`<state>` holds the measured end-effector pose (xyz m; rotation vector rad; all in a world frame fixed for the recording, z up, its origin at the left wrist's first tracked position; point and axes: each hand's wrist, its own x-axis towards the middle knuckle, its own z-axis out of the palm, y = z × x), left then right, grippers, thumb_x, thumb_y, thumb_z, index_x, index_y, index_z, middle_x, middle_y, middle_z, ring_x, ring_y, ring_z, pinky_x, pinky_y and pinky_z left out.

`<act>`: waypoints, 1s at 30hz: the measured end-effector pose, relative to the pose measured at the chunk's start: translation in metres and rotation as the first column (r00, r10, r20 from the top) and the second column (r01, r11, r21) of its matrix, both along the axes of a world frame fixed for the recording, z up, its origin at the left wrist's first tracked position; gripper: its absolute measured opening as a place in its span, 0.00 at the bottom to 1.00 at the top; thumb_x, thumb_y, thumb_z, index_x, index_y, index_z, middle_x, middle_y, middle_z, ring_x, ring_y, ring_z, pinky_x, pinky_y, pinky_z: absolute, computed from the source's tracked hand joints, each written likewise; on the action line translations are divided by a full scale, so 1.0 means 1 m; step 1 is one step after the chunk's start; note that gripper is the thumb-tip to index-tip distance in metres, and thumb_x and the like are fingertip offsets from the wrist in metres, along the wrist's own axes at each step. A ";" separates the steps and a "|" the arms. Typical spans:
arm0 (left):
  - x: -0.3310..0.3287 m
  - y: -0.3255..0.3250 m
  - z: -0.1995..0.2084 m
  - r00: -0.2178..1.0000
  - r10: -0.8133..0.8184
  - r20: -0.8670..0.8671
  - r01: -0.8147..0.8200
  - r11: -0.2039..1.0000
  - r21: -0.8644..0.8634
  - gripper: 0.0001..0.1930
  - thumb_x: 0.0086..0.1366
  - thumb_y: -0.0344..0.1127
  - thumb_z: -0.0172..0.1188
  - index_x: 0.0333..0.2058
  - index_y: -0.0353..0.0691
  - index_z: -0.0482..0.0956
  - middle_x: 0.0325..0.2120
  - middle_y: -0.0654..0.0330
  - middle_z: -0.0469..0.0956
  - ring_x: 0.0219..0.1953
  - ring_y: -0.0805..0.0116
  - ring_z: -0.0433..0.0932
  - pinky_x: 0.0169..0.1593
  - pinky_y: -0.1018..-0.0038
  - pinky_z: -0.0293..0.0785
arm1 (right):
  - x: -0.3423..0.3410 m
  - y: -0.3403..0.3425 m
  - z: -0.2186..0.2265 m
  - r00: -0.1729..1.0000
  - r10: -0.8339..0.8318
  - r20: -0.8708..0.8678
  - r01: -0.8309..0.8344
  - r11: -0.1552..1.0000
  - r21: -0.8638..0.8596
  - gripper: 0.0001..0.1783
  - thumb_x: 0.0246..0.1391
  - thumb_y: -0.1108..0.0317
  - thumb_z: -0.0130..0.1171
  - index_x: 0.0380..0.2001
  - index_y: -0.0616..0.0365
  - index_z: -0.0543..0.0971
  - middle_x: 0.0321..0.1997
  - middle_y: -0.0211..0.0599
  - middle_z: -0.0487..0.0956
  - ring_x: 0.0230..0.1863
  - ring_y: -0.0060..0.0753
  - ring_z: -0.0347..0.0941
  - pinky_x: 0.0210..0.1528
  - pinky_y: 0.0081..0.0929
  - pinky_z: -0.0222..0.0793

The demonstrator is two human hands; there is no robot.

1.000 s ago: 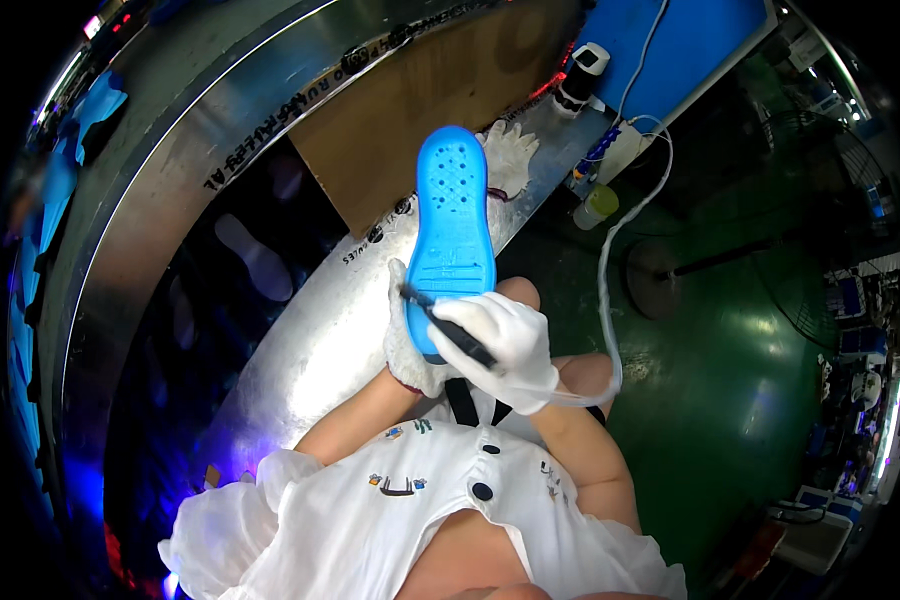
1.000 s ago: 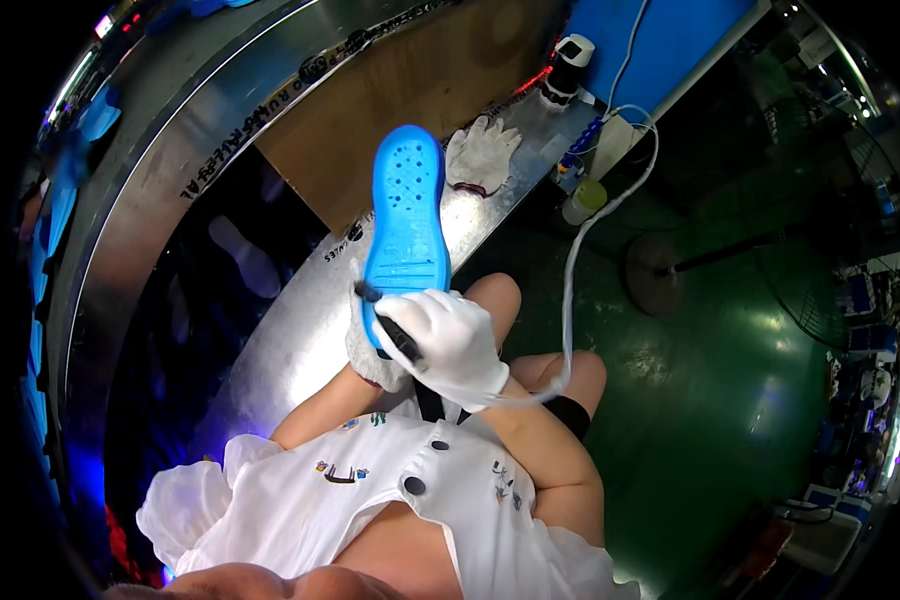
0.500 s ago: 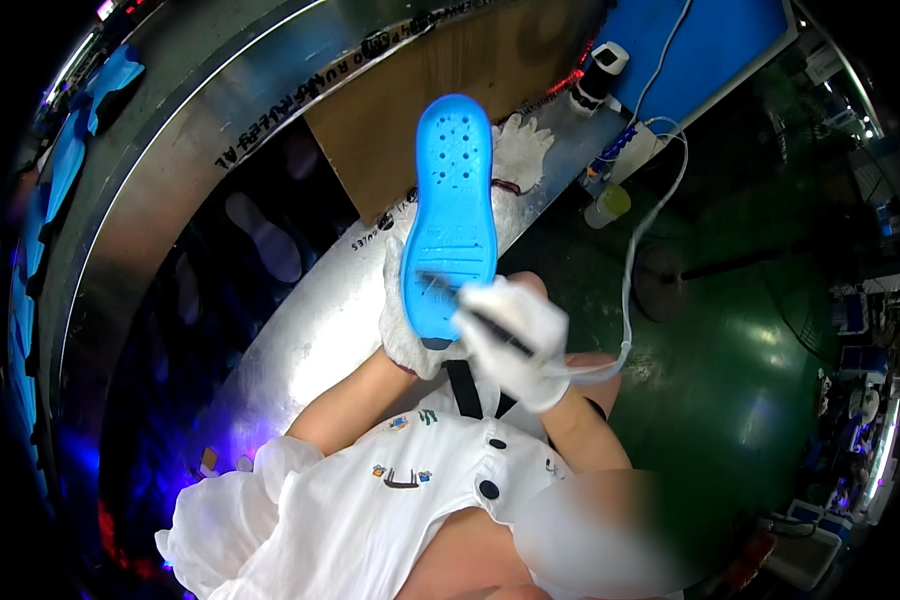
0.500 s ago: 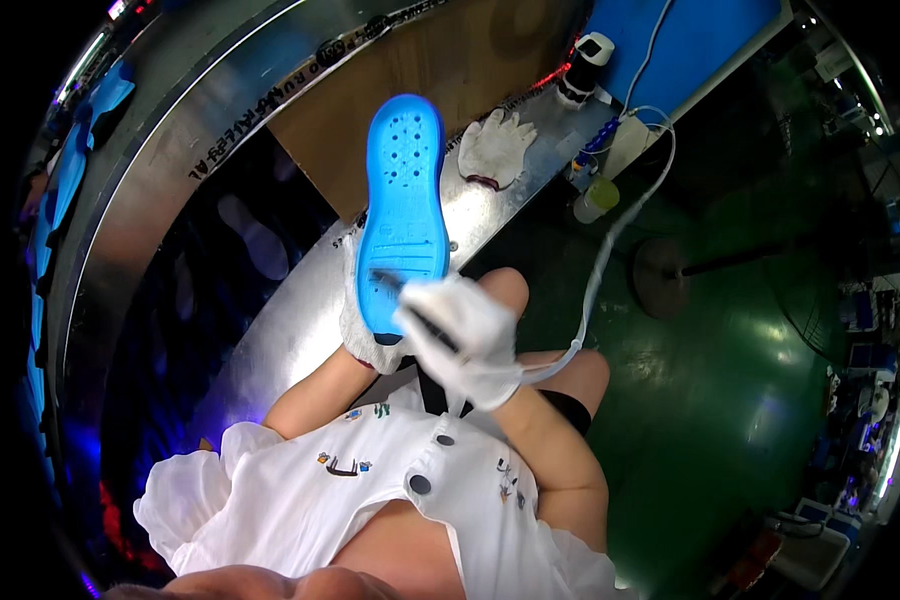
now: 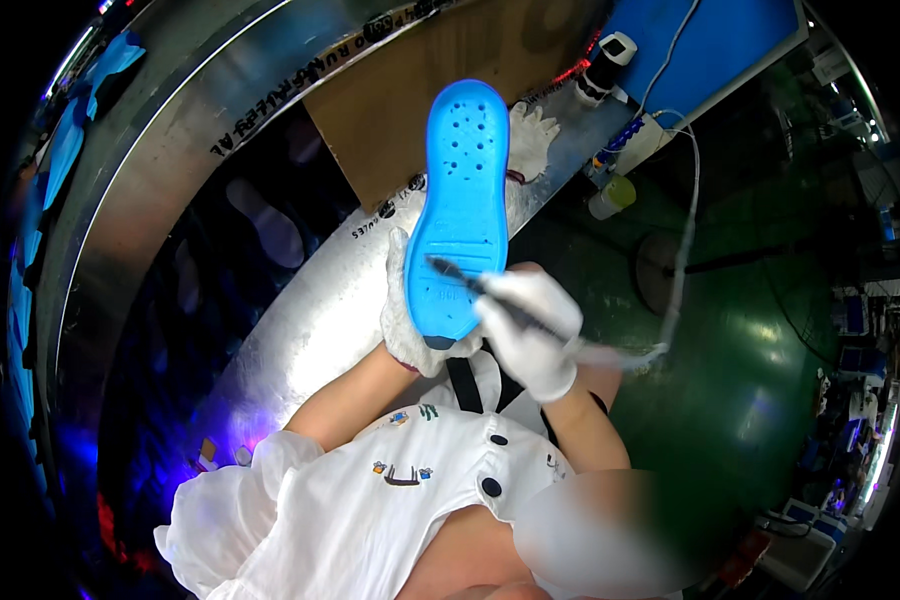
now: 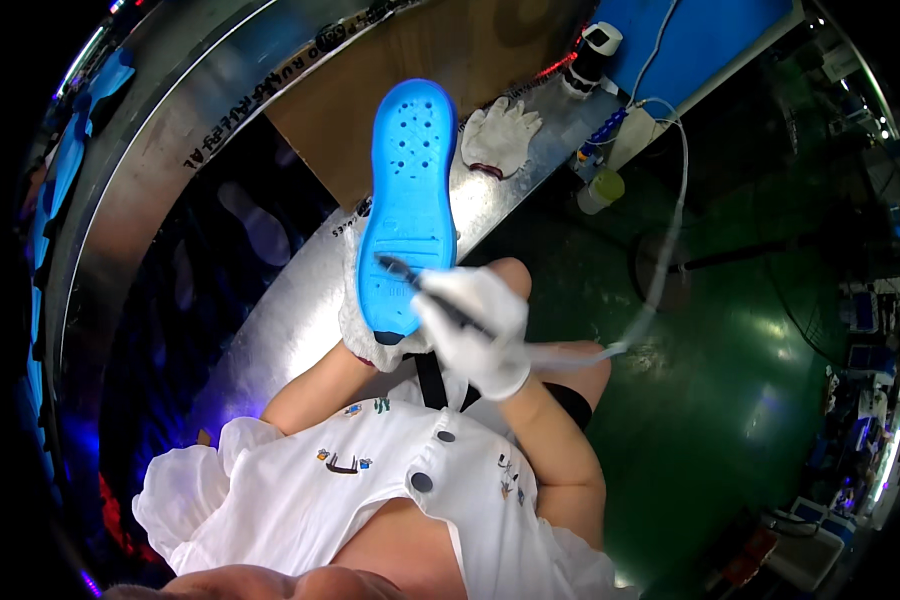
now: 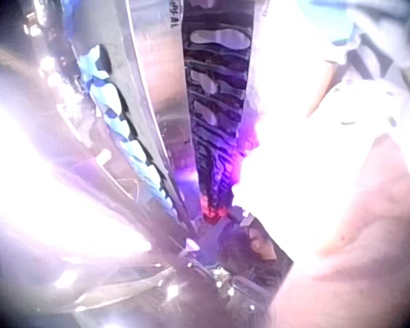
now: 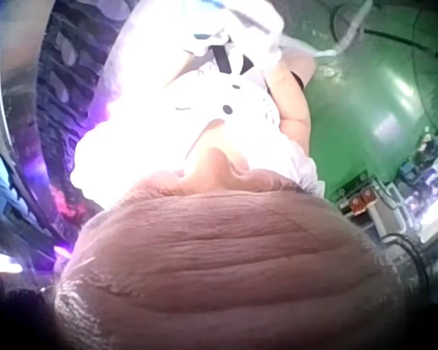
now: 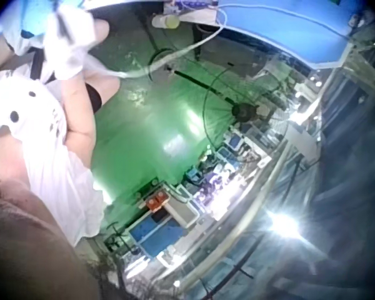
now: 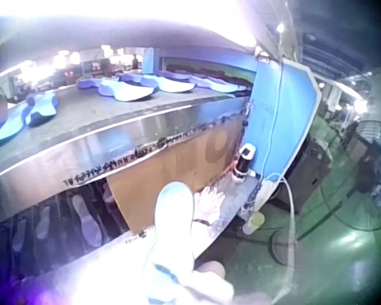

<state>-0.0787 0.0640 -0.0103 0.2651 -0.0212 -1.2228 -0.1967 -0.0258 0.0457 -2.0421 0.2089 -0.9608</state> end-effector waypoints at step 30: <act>0.093 -0.003 0.054 0.602 -0.513 0.612 0.224 0.844 0.487 0.23 0.65 0.51 0.59 0.47 0.36 0.81 0.39 0.55 0.82 0.39 0.69 0.82 0.44 0.72 0.79 | -0.011 -0.015 0.041 0.942 0.223 -0.249 -0.237 0.971 -0.025 0.11 0.45 0.75 0.69 0.35 0.60 0.82 0.41 0.41 0.83 0.34 0.39 0.80 0.38 0.26 0.75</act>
